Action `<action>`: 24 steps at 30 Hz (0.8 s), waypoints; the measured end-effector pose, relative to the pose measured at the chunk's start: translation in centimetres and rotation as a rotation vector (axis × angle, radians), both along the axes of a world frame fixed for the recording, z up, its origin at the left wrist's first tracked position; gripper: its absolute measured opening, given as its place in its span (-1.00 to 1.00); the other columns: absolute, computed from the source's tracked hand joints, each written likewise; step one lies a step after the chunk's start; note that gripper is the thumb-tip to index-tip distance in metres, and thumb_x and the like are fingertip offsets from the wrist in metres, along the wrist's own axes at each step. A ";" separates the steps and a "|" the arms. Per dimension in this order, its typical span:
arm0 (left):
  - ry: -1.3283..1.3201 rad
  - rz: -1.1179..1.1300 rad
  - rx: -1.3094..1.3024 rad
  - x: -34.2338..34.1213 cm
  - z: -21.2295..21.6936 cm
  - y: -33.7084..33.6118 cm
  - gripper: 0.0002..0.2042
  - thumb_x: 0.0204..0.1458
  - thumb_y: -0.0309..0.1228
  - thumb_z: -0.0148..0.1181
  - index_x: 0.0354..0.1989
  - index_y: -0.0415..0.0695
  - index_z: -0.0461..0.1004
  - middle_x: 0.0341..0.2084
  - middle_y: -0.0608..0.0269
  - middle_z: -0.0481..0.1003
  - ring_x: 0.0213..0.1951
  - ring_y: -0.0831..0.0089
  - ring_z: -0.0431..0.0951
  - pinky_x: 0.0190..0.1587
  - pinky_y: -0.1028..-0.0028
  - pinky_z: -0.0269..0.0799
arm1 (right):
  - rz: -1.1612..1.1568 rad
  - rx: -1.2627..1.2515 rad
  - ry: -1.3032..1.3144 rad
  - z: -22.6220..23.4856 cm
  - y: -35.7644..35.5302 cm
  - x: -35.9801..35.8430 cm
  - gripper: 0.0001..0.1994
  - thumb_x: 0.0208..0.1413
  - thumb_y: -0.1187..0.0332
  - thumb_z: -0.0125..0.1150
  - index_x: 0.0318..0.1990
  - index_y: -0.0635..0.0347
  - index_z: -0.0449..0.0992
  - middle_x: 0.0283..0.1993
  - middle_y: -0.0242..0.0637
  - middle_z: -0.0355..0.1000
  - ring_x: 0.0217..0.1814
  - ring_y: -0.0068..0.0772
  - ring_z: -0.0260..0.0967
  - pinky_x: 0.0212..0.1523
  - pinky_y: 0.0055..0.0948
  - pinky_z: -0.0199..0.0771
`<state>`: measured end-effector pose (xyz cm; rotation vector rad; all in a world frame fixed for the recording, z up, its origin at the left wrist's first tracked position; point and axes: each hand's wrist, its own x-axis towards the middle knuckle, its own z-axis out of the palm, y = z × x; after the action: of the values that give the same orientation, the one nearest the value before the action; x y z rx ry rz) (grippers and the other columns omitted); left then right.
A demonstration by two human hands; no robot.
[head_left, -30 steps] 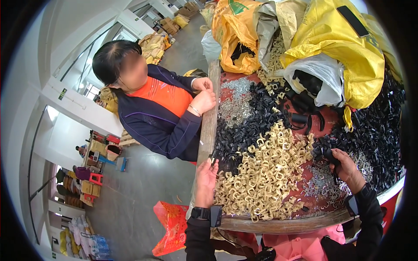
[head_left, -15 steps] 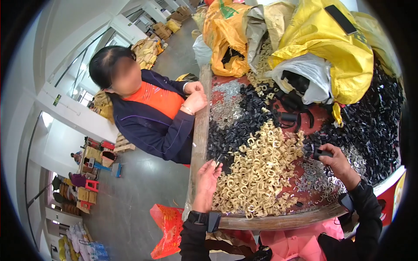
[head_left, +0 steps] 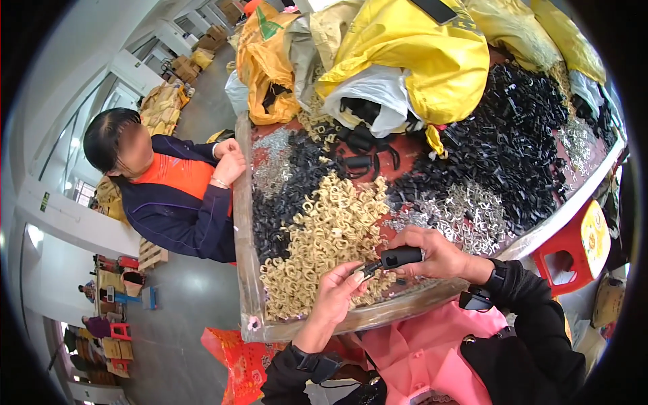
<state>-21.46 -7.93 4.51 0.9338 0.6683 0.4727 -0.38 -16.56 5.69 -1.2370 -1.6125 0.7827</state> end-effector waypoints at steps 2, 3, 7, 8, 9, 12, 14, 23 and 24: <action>0.035 -0.038 -0.006 0.6 0.0 -1.0 -0.75 -0.08 -0.48 0.04 -0.20 -0.29 0.31 -0.51 0.25 0.41 -0.53 0.62 0.37 -0.50 0.68 0.30 | 0.010 0.023 -0.006 -0.1 -0.9 0.3 -0.63 -0.30 0.40 0.26 -0.24 0.19 0.35 -0.33 -0.23 0.29 -0.31 -0.22 0.28 -0.30 -0.41 0.29; 0.052 -0.056 -0.008 0.8 0.0 -1.4 -0.75 -0.08 -0.48 0.05 -0.21 -0.29 0.31 -0.53 0.27 0.41 -0.53 0.63 0.37 -0.50 0.68 0.29 | 0.024 0.054 -0.013 -0.2 -1.3 0.5 -0.63 -0.31 0.39 0.26 -0.24 0.19 0.35 -0.34 -0.22 0.28 -0.31 -0.20 0.28 -0.30 -0.40 0.29; 0.048 -0.117 -0.004 1.4 -0.2 -2.5 -0.73 -0.10 -0.49 0.06 -0.20 -0.31 0.31 -0.49 0.21 0.40 -0.54 0.59 0.37 -0.49 0.66 0.33 | 0.064 0.064 -0.028 0.0 -2.5 0.8 -0.62 -0.30 0.38 0.26 -0.24 0.19 0.35 -0.34 -0.21 0.28 -0.30 -0.18 0.28 -0.30 -0.37 0.29; 0.047 -0.120 -0.008 1.6 -0.3 -2.7 -0.73 -0.10 -0.49 0.06 -0.20 -0.31 0.31 -0.49 0.21 0.40 -0.54 0.59 0.37 -0.49 0.66 0.33 | 0.076 0.057 -0.034 0.0 -2.7 0.9 -0.62 -0.30 0.37 0.26 -0.23 0.19 0.34 -0.34 -0.21 0.28 -0.30 -0.17 0.28 -0.30 -0.36 0.29; 0.060 -0.126 -0.004 1.9 -0.3 -2.9 -0.74 -0.09 -0.48 0.06 -0.21 -0.31 0.31 -0.51 0.24 0.40 -0.54 0.60 0.37 -0.49 0.67 0.31 | 0.073 0.052 -0.035 0.1 -2.9 0.9 -0.62 -0.30 0.37 0.26 -0.23 0.19 0.34 -0.34 -0.21 0.28 -0.30 -0.17 0.28 -0.30 -0.36 0.29; 0.083 -0.143 0.003 2.4 -0.4 -3.3 -0.75 -0.08 -0.46 0.05 -0.21 -0.30 0.31 -0.56 0.31 0.38 -0.54 0.64 0.36 -0.48 0.69 0.29 | 0.096 0.033 -0.021 0.2 -3.4 1.0 -0.62 -0.30 0.36 0.26 -0.23 0.20 0.34 -0.33 -0.20 0.28 -0.29 -0.17 0.28 -0.30 -0.35 0.29; 0.066 -0.168 0.002 2.5 -0.7 -3.3 -0.75 -0.08 -0.46 0.05 -0.22 -0.30 0.31 -0.55 0.30 0.38 -0.55 0.64 0.36 -0.48 0.68 0.29 | 0.093 0.022 -0.023 -0.1 -3.4 1.2 -0.62 -0.29 0.36 0.26 -0.23 0.21 0.34 -0.34 -0.20 0.28 -0.29 -0.16 0.28 -0.30 -0.35 0.29; -0.294 0.205 -0.230 -1.5 -3.1 4.7 -0.74 -0.07 -0.46 0.02 -0.20 -0.34 0.28 -0.42 0.04 0.38 -0.51 0.50 0.38 -0.49 0.66 0.34 | -0.104 -0.173 0.069 -2.7 -2.9 3.1 -0.61 -0.29 0.40 0.25 -0.22 0.28 0.34 -0.34 -0.22 0.34 -0.32 -0.41 0.30 -0.29 -0.50 0.29; -0.296 0.239 -0.197 -2.6 -3.3 5.6 -0.74 -0.07 -0.46 0.02 -0.20 -0.34 0.28 -0.42 0.04 0.38 -0.51 0.50 0.38 -0.49 0.66 0.34 | -0.140 -0.184 0.090 -3.6 -3.1 3.4 -0.61 -0.29 0.41 0.25 -0.22 0.29 0.34 -0.34 -0.24 0.35 -0.33 -0.49 0.29 -0.30 -0.53 0.29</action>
<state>-24.03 -2.32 1.22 0.5843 0.5466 0.7281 3.04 -19.62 2.08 -1.4080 -1.3897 0.9004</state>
